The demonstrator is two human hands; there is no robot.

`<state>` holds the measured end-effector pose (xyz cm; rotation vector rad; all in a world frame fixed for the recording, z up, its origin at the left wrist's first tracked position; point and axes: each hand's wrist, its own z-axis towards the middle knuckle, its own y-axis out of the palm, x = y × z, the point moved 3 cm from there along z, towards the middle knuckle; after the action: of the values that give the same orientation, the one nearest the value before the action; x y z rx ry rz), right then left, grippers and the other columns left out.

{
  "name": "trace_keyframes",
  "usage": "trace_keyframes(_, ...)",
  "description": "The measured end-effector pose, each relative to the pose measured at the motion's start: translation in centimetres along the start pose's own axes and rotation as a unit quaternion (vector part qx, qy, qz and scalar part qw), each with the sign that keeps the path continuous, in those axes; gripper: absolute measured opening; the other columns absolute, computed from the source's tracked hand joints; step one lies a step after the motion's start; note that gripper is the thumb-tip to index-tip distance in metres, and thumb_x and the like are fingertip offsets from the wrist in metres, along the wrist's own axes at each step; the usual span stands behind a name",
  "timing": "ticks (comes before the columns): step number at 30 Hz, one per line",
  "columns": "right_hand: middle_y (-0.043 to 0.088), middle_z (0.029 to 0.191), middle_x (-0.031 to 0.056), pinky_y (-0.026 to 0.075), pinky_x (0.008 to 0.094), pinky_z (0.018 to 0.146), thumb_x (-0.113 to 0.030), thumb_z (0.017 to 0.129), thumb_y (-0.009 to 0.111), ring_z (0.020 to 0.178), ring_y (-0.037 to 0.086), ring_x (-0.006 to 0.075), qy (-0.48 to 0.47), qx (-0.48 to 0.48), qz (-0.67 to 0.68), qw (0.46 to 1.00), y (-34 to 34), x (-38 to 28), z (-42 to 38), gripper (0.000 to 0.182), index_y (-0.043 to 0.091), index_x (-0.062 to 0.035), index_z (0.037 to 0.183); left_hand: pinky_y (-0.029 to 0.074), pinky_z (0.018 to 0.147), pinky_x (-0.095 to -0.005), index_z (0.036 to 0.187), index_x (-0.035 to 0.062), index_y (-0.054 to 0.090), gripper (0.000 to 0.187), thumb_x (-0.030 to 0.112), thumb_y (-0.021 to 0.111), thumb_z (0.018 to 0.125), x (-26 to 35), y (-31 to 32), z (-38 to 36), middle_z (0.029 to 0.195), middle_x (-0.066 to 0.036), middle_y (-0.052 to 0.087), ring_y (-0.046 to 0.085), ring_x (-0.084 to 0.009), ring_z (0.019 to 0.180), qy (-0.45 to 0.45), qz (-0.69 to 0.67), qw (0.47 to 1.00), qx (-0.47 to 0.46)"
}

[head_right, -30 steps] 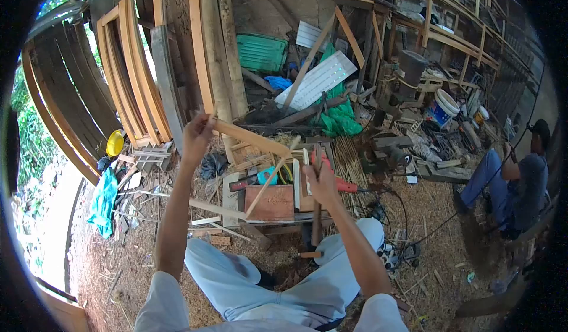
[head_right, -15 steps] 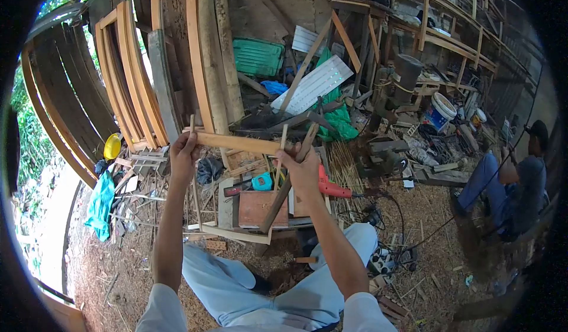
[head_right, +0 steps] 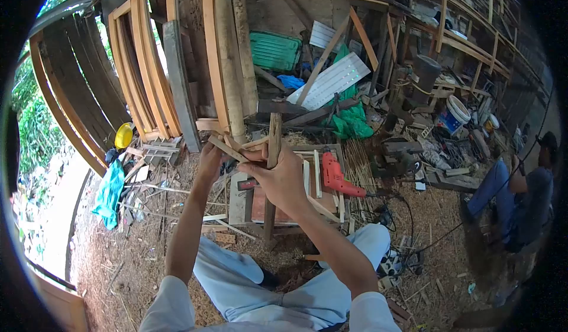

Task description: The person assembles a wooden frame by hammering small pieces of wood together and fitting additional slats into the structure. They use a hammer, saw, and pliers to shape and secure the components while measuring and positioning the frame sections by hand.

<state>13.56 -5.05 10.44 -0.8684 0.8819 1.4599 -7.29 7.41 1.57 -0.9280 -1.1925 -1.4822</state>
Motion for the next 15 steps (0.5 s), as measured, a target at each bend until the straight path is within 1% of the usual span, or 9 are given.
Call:
trace_keyframes(1,0.069,0.092,0.0171,0.056,0.0289,0.077,0.001,0.074,0.077,0.092,0.068,0.0187,0.000,-0.003,-0.001,1.000,0.3,-0.1,-0.1,0.043,0.037,-0.0077,0.086,0.055,0.080,-0.0323,0.113,0.0001,0.054,0.030,0.027,0.048,0.100,0.1,0.1,-0.3,0.102,-0.008,0.061,0.063,-0.0196,0.093,-0.025,-0.022,0.999,0.017)
trace_keyframes(3,0.069,0.091,0.0167,0.055,0.0284,0.078,0.001,0.075,0.077,0.093,0.067,0.0179,0.029,-0.005,0.038,0.999,0.8,-0.5,-0.4,0.042,0.038,-0.0071,0.086,0.055,0.081,-0.0321,0.112,-0.0009,0.054,0.030,0.026,0.048,0.100,-0.5,-0.4,-0.5,0.102,-0.009,0.061,0.063,-0.0196,0.093,-0.025,-0.009,1.000,0.010)
trace_keyframes(5,0.069,0.091,0.0163,0.054,0.0280,0.079,0.001,0.075,0.077,0.094,0.067,0.0173,0.028,-0.006,0.026,0.999,1.3,-1.3,-0.7,0.041,0.038,-0.0067,0.087,0.056,0.082,-0.0320,0.111,-0.0018,0.054,0.030,0.026,0.049,0.100,-1.2,-0.7,-0.5,0.102,-0.010,0.061,0.063,-0.0195,0.092,-0.025,0.003,1.000,0.001)
trace_keyframes(7,0.069,0.091,0.0160,0.054,0.0276,0.079,0.001,0.076,0.077,0.094,0.066,0.0167,0.026,-0.011,0.015,0.999,1.9,-1.3,-0.9,0.041,0.038,-0.0064,0.087,0.056,0.083,-0.0306,0.107,-0.0032,0.054,0.030,0.026,0.051,0.099,-1.5,-0.8,-0.8,0.102,-0.011,0.061,0.063,-0.0189,0.092,-0.051,0.007,0.999,-0.001)
trace_keyframes(10,0.068,0.094,0.0160,0.053,0.0274,0.080,0.002,0.078,0.075,0.094,0.066,0.0170,0.014,0.001,0.042,0.999,2.3,-1.1,-1.1,0.038,0.039,-0.0054,0.088,0.055,0.082,-0.0313,0.105,-0.0016,0.055,0.027,0.025,0.052,0.099,-2.0,-1.2,-1.1,0.100,-0.009,0.062,0.063,-0.0183,0.091,-0.037,-0.021,0.999,-0.008)
trace_keyframes(11,0.067,0.096,0.0160,0.054,0.0274,0.078,0.002,0.079,0.074,0.093,0.066,0.0170,0.003,0.016,0.066,0.998,2.2,-1.3,-1.1,0.036,0.040,-0.0053,0.089,0.055,0.082,-0.0313,0.105,-0.0016,0.055,0.027,0.025,0.052,0.099,-2.5,-1.6,-1.0,0.100,-0.009,0.062,0.063,-0.0183,0.091,-0.034,-0.024,0.999,-0.008)
trace_keyframes(12,0.066,0.098,0.0160,0.054,0.0275,0.077,0.002,0.080,0.072,0.091,0.067,0.0171,-0.009,0.031,0.090,0.995,2.2,-1.5,-1.0,0.034,0.040,-0.0052,0.089,0.055,0.081,-0.0315,0.105,-0.0004,0.056,0.026,0.025,0.051,0.099,-3.4,-2.3,-0.6,0.099,-0.009,0.062,0.063,-0.0177,0.090,-0.014,-0.028,0.999,-0.019)
trace_keyframes(13,0.066,0.098,0.0160,0.054,0.0275,0.077,0.002,0.080,0.072,0.091,0.067,0.0171,-0.011,0.031,0.086,0.996,1.9,-1.3,-0.9,0.034,0.040,-0.0052,0.089,0.055,0.079,-0.0317,0.104,0.0008,0.056,0.025,0.025,0.051,0.099,-3.6,-2.7,-0.7,0.098,-0.008,0.063,0.063,-0.0170,0.089,0.006,-0.033,0.999,-0.031)
trace_keyframes(15,0.065,0.100,0.0164,0.056,0.0278,0.074,0.002,0.082,0.071,0.087,0.067,0.0173,-0.035,0.052,0.038,0.997,1.0,-0.2,-0.3,0.032,0.041,-0.0053,0.090,0.054,0.077,-0.0311,0.104,0.0023,0.057,0.025,0.026,0.051,0.099,-3.8,-3.4,-1.1,0.098,-0.007,0.063,0.063,-0.0160,0.088,0.003,-0.064,0.997,-0.031)
